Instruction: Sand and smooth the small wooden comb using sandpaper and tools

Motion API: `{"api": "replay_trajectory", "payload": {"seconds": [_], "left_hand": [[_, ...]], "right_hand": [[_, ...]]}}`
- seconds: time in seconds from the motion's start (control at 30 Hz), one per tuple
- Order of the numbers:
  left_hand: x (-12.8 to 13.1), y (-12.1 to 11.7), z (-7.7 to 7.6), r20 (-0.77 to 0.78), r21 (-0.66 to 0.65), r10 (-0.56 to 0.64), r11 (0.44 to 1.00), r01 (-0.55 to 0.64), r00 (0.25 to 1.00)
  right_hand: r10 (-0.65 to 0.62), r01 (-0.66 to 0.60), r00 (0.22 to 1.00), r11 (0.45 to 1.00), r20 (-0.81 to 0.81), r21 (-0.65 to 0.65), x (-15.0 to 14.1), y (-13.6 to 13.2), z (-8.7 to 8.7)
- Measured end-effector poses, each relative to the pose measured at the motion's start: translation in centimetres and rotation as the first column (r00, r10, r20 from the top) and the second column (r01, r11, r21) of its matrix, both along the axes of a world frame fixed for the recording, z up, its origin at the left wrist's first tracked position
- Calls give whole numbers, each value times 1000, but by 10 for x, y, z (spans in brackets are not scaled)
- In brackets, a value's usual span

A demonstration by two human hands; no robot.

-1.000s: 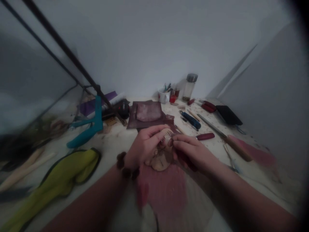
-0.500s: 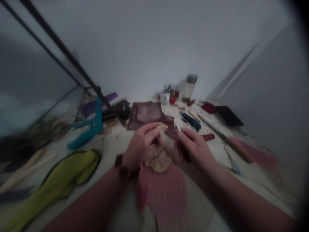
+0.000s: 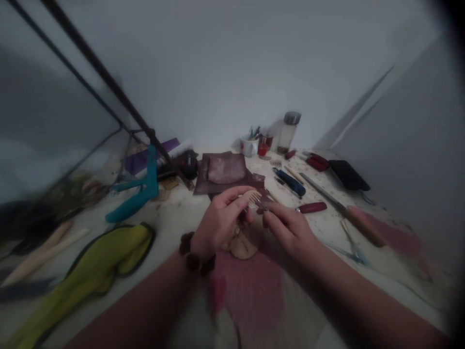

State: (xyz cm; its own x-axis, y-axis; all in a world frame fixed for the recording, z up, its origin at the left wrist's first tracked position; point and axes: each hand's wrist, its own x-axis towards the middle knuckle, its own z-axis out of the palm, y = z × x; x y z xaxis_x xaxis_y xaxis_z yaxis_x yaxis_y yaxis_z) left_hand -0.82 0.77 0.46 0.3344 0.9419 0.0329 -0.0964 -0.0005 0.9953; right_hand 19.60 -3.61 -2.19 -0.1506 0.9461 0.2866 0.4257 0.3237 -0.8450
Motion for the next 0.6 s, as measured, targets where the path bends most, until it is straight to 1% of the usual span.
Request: {"api": "replay_trajectory", "payload": {"seconds": [0.1, 0.2, 0.4, 0.5, 0.6], "left_hand": [[0, 0, 0, 0, 15, 6, 1000, -6, 1000], [-1, 0, 2, -13, 10, 2, 1000, -2, 1000], [-2, -1, 4, 8, -24, -15, 1000, 15, 1000], [-1, 0, 1, 55, -39, -35, 999, 38, 998], [1, 1, -2, 147, -64, -56, 996, 66, 988]], "right_hand": [[6, -6, 1000, 1000, -5, -6, -1, 1, -4], [-20, 20, 1000, 1000, -14, 1, -1, 2, -6], [-7, 7, 1000, 1000, 9, 5, 1, 5, -5], [2, -2, 999, 1000, 41, 11, 2, 5, -3], [-11, 10, 998, 1000, 57, 26, 3, 6, -1]]}}
